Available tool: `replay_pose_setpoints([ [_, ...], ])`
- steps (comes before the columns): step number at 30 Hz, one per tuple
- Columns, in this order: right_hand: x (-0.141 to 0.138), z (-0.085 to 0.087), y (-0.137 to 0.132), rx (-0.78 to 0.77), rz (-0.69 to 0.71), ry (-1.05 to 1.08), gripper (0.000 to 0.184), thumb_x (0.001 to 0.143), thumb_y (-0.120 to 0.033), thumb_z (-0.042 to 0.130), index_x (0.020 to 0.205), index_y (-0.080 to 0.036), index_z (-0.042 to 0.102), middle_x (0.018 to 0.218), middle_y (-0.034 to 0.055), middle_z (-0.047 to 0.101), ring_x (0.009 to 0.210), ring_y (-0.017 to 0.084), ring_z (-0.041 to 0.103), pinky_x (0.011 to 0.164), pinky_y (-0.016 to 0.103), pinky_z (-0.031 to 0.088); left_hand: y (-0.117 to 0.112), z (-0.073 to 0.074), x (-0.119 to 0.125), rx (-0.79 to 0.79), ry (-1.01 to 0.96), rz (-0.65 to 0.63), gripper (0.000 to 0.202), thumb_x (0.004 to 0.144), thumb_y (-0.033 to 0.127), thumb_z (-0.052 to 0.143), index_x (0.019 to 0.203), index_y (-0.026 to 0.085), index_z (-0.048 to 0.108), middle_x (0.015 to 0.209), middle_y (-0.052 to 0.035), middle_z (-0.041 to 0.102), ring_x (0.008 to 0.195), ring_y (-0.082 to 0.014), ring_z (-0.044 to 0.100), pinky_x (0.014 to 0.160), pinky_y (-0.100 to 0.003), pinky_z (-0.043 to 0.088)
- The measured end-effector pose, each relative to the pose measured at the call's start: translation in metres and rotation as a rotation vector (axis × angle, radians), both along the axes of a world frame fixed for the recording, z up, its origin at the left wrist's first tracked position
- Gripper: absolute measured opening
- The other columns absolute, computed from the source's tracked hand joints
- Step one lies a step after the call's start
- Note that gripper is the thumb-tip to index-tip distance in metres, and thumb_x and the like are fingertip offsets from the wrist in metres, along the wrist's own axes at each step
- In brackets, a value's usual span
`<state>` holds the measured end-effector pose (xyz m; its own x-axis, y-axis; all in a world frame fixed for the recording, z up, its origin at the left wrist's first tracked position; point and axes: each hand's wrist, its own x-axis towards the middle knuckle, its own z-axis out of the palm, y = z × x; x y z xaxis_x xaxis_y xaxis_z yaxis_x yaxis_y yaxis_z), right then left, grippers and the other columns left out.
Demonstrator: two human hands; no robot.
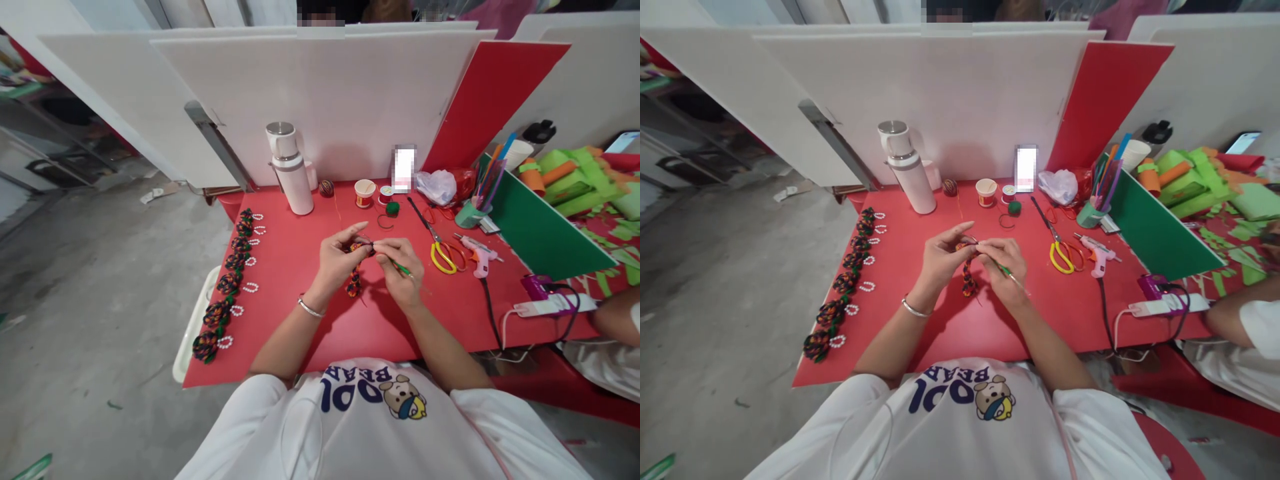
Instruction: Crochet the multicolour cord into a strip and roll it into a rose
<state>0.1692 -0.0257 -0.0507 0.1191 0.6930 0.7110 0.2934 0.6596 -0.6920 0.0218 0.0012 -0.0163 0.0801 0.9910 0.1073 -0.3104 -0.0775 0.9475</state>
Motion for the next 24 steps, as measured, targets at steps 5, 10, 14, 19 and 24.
replay_pose_setpoints([
  [5, -0.011, 0.001, -0.002, 0.164, -0.195, -0.14, 0.026, 0.094, -0.032, 0.069, 0.117, -0.041, 0.075, 0.106, 0.0042, 0.075, 0.099, 0.023, 0.065, 0.084, 0.044, 0.057, -0.002, 0.004, 0.001, -0.104, -0.093, -0.005, 0.059, 0.059, 0.023, 0.091, 0.117, 0.017, 0.077, 0.074, 0.001, 0.07, 0.057, -0.0057, 0.053, 0.056, -0.021, 0.043],
  [10, -0.006, -0.003, 0.005, 0.12, 0.061, 0.02, 0.022, 0.096, -0.035, 0.067, 0.114, -0.043, 0.076, 0.104, 0.0024, 0.074, 0.098, 0.022, 0.068, 0.086, 0.044, 0.058, 0.002, 0.01, -0.015, -0.304, -0.176, -0.252, 0.066, 0.055, 0.019, 0.092, 0.119, 0.018, 0.077, 0.067, 0.0047, 0.061, 0.044, 0.0005, 0.031, 0.044, -0.019, 0.018],
  [14, 0.016, 0.004, 0.011, 0.026, 0.196, -0.019, 0.016, 0.094, -0.036, 0.07, 0.107, -0.039, 0.078, 0.103, 0.0021, 0.077, 0.097, 0.022, 0.069, 0.088, 0.045, 0.057, 0.006, 0.012, -0.021, -0.27, -0.111, -0.25, 0.068, 0.055, 0.018, 0.093, 0.121, 0.016, 0.077, 0.064, 0.0044, 0.058, 0.047, -0.0006, 0.032, 0.046, -0.021, 0.016],
  [19, 0.034, 0.013, 0.011, 0.068, 0.239, -0.128, 0.022, 0.091, -0.033, 0.073, 0.111, -0.041, 0.077, 0.106, 0.0003, 0.081, 0.095, 0.022, 0.069, 0.088, 0.047, 0.054, 0.006, 0.012, -0.022, -0.221, -0.021, -0.24, 0.063, 0.056, 0.02, 0.091, 0.118, 0.014, 0.078, 0.067, 0.0004, 0.064, 0.05, -0.0034, 0.04, 0.048, -0.022, 0.021],
  [24, 0.042, 0.019, 0.012, 0.05, 0.278, -0.159, 0.018, 0.091, -0.034, 0.074, 0.107, -0.04, 0.079, 0.104, 0.0002, 0.082, 0.095, 0.023, 0.07, 0.09, 0.049, 0.054, 0.006, 0.01, -0.026, -0.203, 0.004, -0.244, 0.057, 0.059, 0.018, 0.087, 0.115, 0.015, 0.079, 0.07, -0.0006, 0.065, 0.051, -0.0038, 0.042, 0.048, -0.022, 0.023],
])
